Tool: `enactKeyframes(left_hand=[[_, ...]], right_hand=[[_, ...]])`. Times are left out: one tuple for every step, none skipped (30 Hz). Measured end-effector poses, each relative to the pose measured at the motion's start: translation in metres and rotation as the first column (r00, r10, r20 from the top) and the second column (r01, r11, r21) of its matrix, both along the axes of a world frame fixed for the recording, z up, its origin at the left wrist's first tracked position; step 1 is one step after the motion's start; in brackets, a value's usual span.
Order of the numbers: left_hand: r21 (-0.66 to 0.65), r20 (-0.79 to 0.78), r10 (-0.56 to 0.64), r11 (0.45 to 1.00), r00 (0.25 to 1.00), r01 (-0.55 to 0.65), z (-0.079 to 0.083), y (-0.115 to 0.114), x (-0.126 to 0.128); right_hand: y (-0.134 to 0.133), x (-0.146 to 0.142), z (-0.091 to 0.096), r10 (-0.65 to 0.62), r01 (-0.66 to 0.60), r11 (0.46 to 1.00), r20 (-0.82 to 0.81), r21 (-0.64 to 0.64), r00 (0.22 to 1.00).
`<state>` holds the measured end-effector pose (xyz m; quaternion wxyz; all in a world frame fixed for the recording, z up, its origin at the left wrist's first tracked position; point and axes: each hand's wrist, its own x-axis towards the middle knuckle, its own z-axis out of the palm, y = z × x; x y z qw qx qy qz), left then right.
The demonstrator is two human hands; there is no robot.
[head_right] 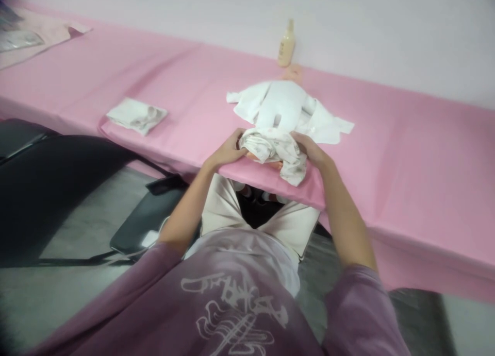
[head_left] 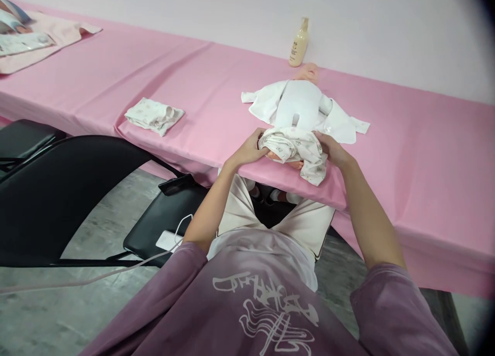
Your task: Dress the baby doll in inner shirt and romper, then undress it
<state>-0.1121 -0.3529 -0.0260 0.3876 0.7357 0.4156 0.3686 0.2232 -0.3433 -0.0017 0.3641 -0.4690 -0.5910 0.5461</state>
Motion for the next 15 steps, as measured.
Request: enactKeyframes(left_hand=[[-0.009, -0.009, -0.033, 0.999, 0.999, 0.033, -0.001, 0.001, -0.004], [-0.021, -0.012, -0.067, 0.998, 0.998, 0.067, -0.002, 0.002, -0.007], [-0.031, -0.006, -0.097, 0.995, 0.995, 0.097, -0.003, 0.004, -0.010], [-0.036, 0.009, -0.115, 0.993, 0.993, 0.115, -0.004, 0.007, -0.012], [-0.031, 0.030, -0.115, 0.993, 0.993, 0.116, -0.003, 0.011, -0.012], [-0.016, 0.051, -0.097, 0.995, 0.994, 0.098, -0.002, 0.014, -0.010], [0.011, 0.062, -0.065, 0.998, 0.996, 0.065, 0.001, 0.018, -0.007], [0.050, 0.054, -0.031, 0.998, 0.998, 0.029, 0.005, 0.021, -0.001], [0.098, 0.025, -0.010, 0.995, 1.000, 0.007, 0.011, 0.025, 0.006], [0.151, -0.021, -0.006, 0.989, 1.000, 0.009, 0.018, 0.028, 0.014], [0.199, -0.082, -0.023, 0.979, 0.996, 0.039, 0.027, 0.032, 0.023], [0.230, -0.151, -0.061, 0.969, 0.987, 0.095, 0.036, 0.035, 0.031], [0.237, -0.219, -0.112, 0.958, 0.969, 0.164, 0.046, 0.039, 0.040], [0.217, -0.275, -0.172, 0.947, 0.946, 0.236, 0.054, 0.043, 0.048], [0.177, -0.314, -0.237, 0.937, 0.919, 0.302, 0.062, 0.047, 0.055]], right_hand=[[0.001, -0.001, -0.005, -0.019, 0.019, 1.000, -0.051, -0.010, 0.999], [0.002, -0.002, -0.009, -0.029, 0.028, 1.000, -0.097, -0.013, 0.995], [0.003, -0.002, -0.012, -0.030, 0.030, 1.000, -0.131, -0.007, 0.991], [0.004, -0.002, -0.013, -0.025, 0.026, 1.000, -0.150, 0.006, 0.988], [0.004, -0.002, -0.014, -0.021, 0.024, 0.999, -0.157, 0.022, 0.987], [0.004, -0.002, -0.015, -0.024, 0.030, 0.999, -0.157, 0.039, 0.987], [0.004, -0.002, -0.015, -0.031, 0.040, 0.998, -0.157, 0.055, 0.987], [0.004, -0.002, -0.015, -0.042, 0.054, 0.996, -0.161, 0.069, 0.986], [0.004, -0.002, -0.015, -0.058, 0.073, 0.994, -0.171, 0.081, 0.984], [0.004, -0.002, -0.016, -0.075, 0.093, 0.991, -0.187, 0.091, 0.979], [0.004, -0.002, -0.016, -0.090, 0.112, 0.989, -0.202, 0.101, 0.975], [0.004, -0.002, -0.018, -0.102, 0.127, 0.986, -0.213, 0.106, 0.972], [0.005, -0.002, -0.019, -0.113, 0.139, 0.984, -0.220, 0.109, 0.969], [0.005, -0.002, -0.020, -0.122, 0.150, 0.982, -0.223, 0.111, 0.967], [0.005, -0.002, -0.022, -0.127, 0.155, 0.981, -0.224, 0.115, 0.966]])
